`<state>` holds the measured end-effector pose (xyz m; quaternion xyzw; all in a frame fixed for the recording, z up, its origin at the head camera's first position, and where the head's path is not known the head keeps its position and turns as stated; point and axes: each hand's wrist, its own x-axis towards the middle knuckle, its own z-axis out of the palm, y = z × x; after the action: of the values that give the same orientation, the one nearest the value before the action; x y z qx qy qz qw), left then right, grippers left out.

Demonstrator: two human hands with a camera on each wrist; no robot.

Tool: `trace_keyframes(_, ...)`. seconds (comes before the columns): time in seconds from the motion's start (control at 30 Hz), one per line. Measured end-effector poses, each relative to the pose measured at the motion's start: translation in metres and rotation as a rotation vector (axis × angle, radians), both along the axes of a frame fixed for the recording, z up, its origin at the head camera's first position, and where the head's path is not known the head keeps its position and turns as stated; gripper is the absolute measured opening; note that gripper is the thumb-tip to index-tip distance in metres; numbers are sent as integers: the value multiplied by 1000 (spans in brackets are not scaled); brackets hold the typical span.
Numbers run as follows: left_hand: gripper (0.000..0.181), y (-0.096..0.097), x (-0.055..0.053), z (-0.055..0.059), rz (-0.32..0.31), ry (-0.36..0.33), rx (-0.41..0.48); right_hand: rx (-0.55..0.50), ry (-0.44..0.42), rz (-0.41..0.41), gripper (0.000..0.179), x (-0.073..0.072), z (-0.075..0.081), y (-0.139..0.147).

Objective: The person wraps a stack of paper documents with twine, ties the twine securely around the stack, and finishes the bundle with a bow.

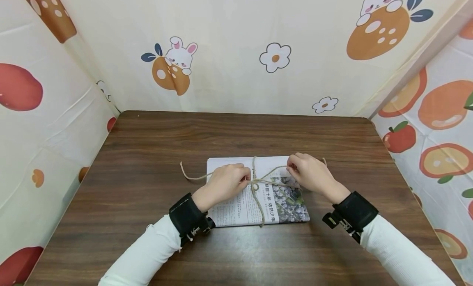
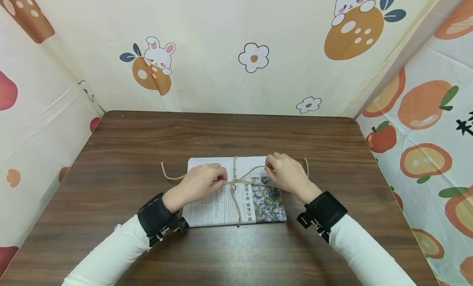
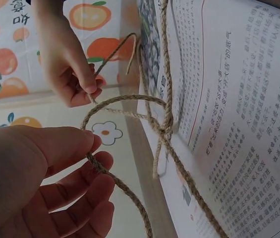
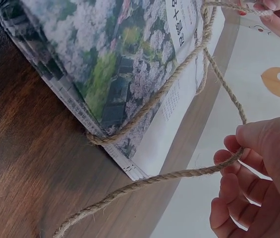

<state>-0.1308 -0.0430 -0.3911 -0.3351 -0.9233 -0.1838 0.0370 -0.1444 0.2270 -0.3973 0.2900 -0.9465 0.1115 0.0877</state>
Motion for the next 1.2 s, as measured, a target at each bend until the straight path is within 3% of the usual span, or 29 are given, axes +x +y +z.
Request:
trace_keyframes(0.2, 8, 0, -4, 1, -2, -4, -1, -3, -1, -5, 4, 2, 5, -4)
trace_keyframes(0.83, 12, -3, -21, -7, 44, -121, -43, -21, 95, 57, 11, 2, 20, -14)
trace_keyframes(1.2, 28, -13, -27, -16, 126, -137, -67, 28, 93, -14, 1, 5, 23, -5)
